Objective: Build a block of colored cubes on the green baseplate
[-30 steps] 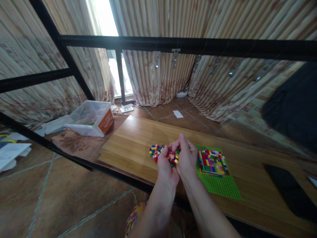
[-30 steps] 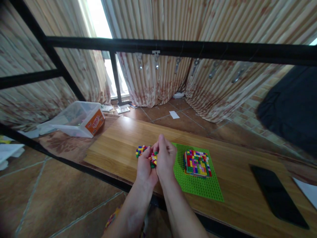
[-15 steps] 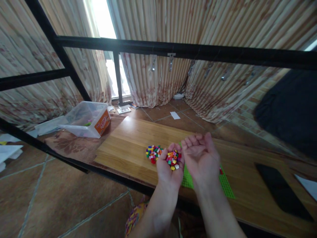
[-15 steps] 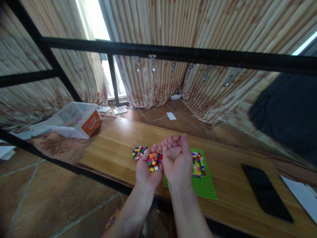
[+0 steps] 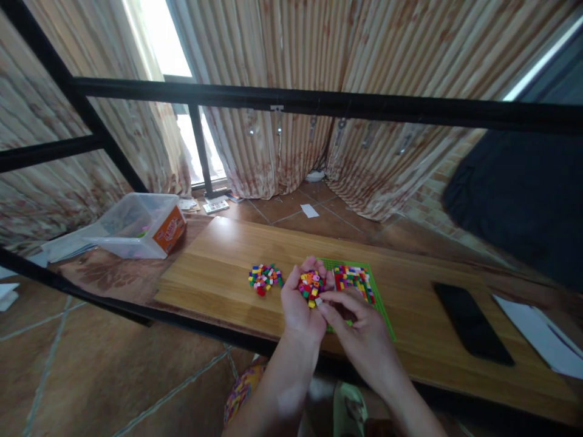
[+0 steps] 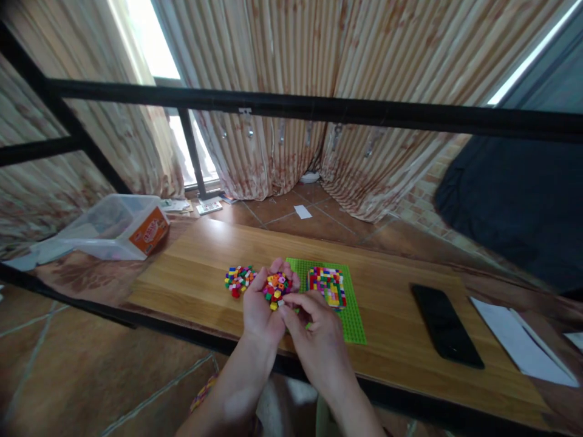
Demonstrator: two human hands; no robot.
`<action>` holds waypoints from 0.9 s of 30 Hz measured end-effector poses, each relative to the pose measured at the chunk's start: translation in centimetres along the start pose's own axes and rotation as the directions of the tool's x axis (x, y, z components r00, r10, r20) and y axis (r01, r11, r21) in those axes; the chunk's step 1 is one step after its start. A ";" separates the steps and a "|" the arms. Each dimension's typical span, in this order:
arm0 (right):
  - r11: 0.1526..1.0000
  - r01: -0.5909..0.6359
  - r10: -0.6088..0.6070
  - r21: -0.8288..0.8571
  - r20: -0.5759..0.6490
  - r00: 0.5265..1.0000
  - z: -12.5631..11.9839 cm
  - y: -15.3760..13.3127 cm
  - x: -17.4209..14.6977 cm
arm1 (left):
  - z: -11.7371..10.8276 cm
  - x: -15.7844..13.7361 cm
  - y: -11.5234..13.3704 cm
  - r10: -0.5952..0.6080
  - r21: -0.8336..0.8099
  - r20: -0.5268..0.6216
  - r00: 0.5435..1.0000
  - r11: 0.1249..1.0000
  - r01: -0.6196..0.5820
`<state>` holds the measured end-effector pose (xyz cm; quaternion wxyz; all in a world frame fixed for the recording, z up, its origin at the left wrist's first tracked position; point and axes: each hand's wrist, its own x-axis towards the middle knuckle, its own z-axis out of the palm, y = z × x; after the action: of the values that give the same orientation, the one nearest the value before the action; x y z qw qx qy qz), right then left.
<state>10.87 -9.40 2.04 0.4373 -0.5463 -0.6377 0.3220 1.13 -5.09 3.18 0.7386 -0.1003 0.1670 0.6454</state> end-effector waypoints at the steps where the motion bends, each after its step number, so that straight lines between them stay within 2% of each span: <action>1: 1.000 0.003 -0.003 0.002 -0.015 1.000 0.1 0.1 -0.1 | 0.0 0.0 -0.4 0.003 0.022 -0.006 1.000 1.000 -0.002; 6: 0.996 -0.002 0.008 0.094 -0.066 0.998 -0.7 0.2 -0.2 | 0.1 0.0 -1.8 -0.038 0.081 -0.015 0.999 0.996 0.039; 9: 0.978 -0.063 0.082 0.201 -0.086 0.993 -2.4 0.8 0.2 | 0.1 0.1 -1.8 -0.047 0.080 -0.031 0.998 0.996 0.049; 12: 0.946 -0.174 0.238 0.273 -0.218 0.947 -4.6 2.9 1.0 | -0.2 0.4 -1.3 -0.055 0.071 -0.080 0.995 0.996 0.060; 14: 0.944 -0.200 0.281 0.261 -0.323 0.904 -5.8 4.6 1.9 | -0.5 0.8 -1.0 -0.063 0.088 -0.126 0.990 0.993 0.074; 16: 0.960 -0.192 0.259 0.203 -0.390 0.884 -6.5 6.3 2.7 | -0.9 1.2 -0.7 -0.066 0.110 -0.171 0.983 0.990 0.085; 20: 0.985 -0.141 0.098 -0.098 -0.357 0.929 -6.1 8.0 4.0 | -1.4 2.0 -0.7 -0.053 0.153 -0.209 0.977 0.984 0.087; 23: 0.946 -0.108 -0.001 -0.307 -0.333 0.943 -5.3 8.5 4.6 | -1.5 2.5 -0.9 -0.043 0.174 -0.214 0.976 0.981 0.081; 27: 0.891 -0.106 -0.049 -0.442 -0.326 0.944 -4.8 9.0 4.9 | -1.6 2.9 -0.9 -0.045 0.186 -0.216 0.975 0.979 0.086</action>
<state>18.90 -3.19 -2.94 0.3926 -0.6885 -0.6051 0.0753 2.17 -3.18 0.54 0.7439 -0.1011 0.3034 0.5868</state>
